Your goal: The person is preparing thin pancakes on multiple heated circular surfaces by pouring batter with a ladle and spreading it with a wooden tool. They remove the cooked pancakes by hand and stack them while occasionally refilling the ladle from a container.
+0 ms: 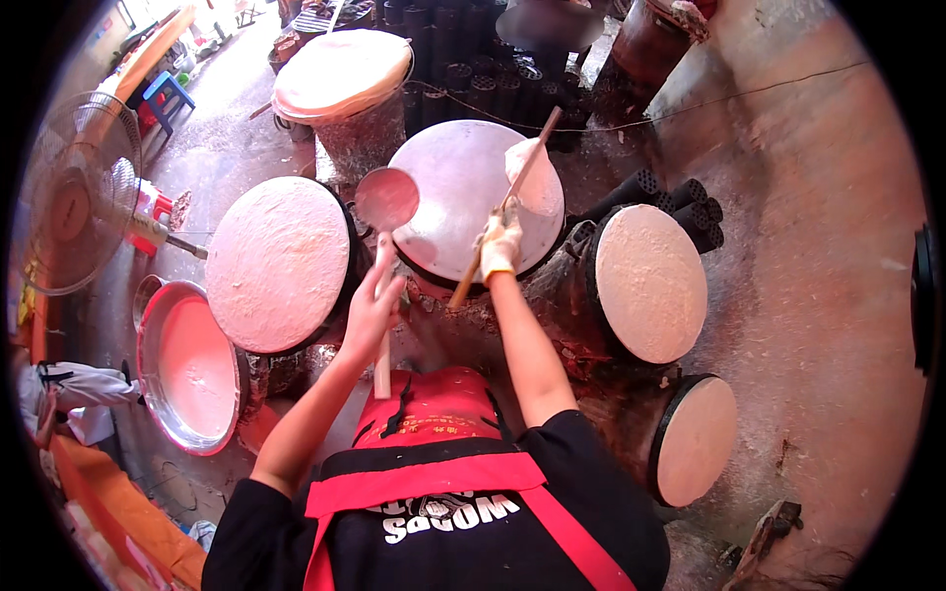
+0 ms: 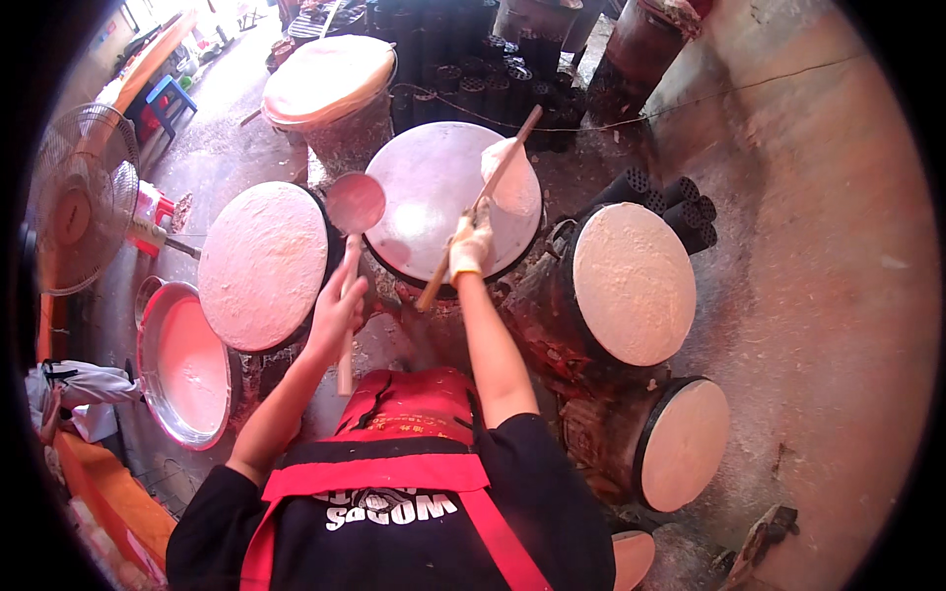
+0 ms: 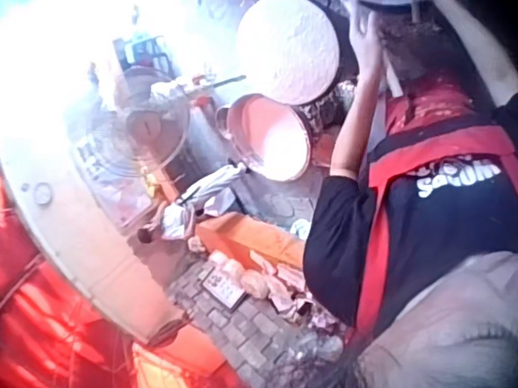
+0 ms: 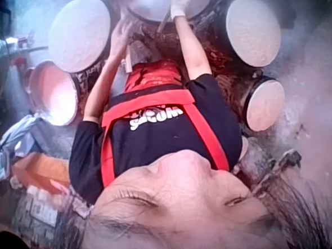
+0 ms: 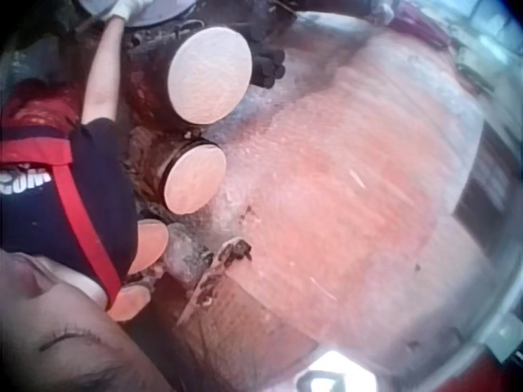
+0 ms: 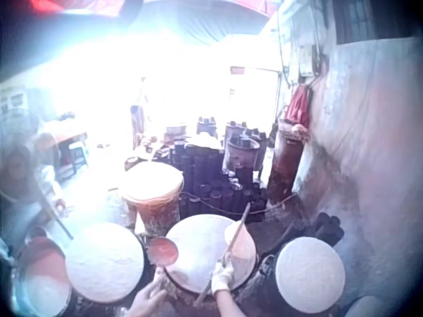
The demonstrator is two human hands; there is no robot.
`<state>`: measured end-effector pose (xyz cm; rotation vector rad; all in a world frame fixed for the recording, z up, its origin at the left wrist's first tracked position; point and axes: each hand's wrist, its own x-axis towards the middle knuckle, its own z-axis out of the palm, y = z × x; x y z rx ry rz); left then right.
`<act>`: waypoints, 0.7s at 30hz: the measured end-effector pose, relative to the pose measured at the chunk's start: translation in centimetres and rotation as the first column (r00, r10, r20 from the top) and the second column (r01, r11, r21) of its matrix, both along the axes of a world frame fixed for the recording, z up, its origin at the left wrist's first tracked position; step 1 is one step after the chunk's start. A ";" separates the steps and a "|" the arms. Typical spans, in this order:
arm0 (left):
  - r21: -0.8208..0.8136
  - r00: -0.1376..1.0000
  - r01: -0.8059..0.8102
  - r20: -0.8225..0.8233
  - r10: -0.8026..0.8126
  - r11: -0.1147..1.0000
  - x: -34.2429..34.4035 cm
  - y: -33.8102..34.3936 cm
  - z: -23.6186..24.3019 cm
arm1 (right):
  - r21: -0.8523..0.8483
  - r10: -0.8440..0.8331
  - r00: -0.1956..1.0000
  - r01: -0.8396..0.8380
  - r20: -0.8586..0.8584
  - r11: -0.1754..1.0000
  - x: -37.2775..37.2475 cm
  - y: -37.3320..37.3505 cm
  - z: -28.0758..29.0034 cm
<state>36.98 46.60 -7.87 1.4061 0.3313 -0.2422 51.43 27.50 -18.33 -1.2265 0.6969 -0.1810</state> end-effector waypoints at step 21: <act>-0.045 0.948 -0.318 -0.037 0.317 0.947 -11.4 4.2 -4.8 | 0.175 0.455 0.888 -0.439 -0.068 0.881 -6.9 -3.5 4.7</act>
